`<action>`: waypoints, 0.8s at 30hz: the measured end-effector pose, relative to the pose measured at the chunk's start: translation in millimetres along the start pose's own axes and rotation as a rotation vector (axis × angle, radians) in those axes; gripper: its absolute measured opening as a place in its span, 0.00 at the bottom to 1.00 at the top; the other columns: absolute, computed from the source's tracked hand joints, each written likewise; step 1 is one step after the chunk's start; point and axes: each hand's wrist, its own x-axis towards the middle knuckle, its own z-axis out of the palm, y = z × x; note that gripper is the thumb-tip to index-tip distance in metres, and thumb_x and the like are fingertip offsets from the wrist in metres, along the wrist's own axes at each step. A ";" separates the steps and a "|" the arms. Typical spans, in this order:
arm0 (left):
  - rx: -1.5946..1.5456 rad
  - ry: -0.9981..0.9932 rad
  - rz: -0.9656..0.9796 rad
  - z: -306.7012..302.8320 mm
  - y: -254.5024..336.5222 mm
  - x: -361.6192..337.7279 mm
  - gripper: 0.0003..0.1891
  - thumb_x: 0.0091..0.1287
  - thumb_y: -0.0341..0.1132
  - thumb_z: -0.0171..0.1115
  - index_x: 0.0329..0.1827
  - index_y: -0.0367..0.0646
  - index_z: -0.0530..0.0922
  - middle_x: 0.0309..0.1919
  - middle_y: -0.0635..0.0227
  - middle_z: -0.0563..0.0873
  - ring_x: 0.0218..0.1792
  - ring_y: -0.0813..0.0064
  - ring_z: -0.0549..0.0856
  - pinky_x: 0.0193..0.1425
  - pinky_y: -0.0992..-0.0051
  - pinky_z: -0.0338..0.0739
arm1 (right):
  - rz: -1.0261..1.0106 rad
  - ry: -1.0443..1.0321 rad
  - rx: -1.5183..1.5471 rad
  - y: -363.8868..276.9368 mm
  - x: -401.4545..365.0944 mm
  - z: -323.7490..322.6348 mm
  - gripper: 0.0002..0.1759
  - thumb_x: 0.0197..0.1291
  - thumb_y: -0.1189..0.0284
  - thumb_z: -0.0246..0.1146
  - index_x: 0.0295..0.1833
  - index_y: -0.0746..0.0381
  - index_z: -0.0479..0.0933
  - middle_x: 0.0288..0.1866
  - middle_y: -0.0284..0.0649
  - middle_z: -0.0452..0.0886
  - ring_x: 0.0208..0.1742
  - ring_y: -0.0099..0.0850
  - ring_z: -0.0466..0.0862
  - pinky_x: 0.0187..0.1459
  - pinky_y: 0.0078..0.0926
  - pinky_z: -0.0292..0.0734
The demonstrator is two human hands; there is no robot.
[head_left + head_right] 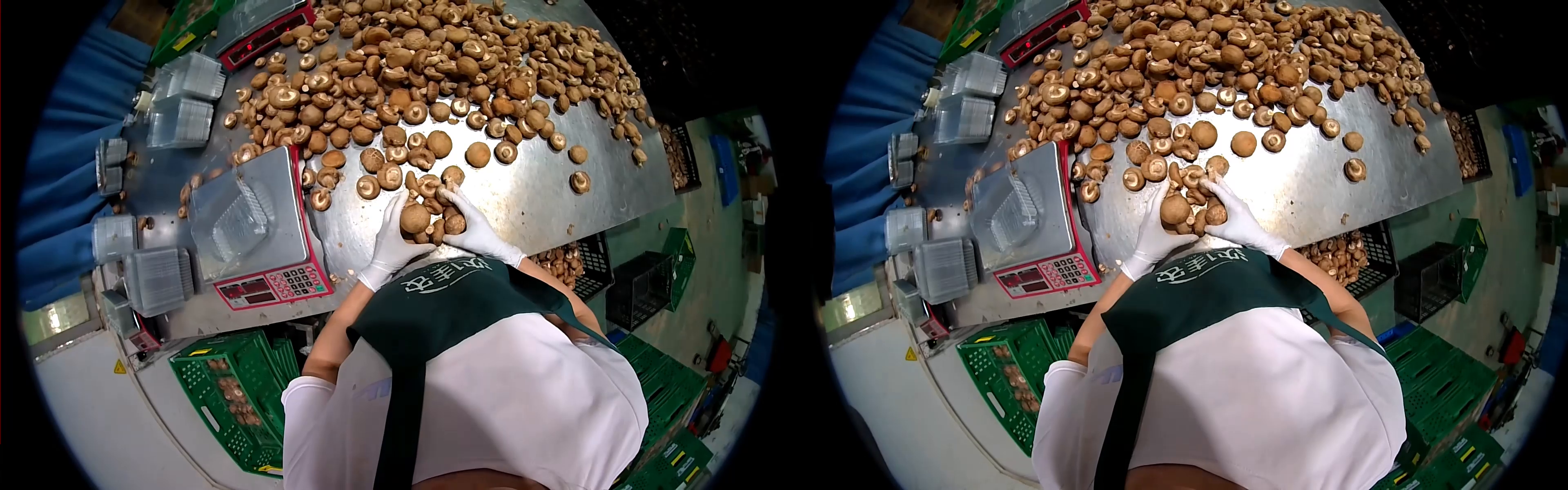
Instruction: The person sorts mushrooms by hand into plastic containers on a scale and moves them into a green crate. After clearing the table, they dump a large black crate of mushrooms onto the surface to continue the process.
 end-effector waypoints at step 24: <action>0.124 0.407 0.187 -265.3 51.4 -48.4 0.57 0.38 0.32 0.82 0.73 0.42 0.55 0.72 0.57 0.57 0.70 0.64 0.63 0.74 0.67 0.57 | -0.738 -0.058 -0.022 -229.1 137.4 126.8 0.37 0.39 0.83 0.66 0.62 0.62 0.66 0.70 0.50 0.61 0.66 0.48 0.68 0.58 0.37 0.73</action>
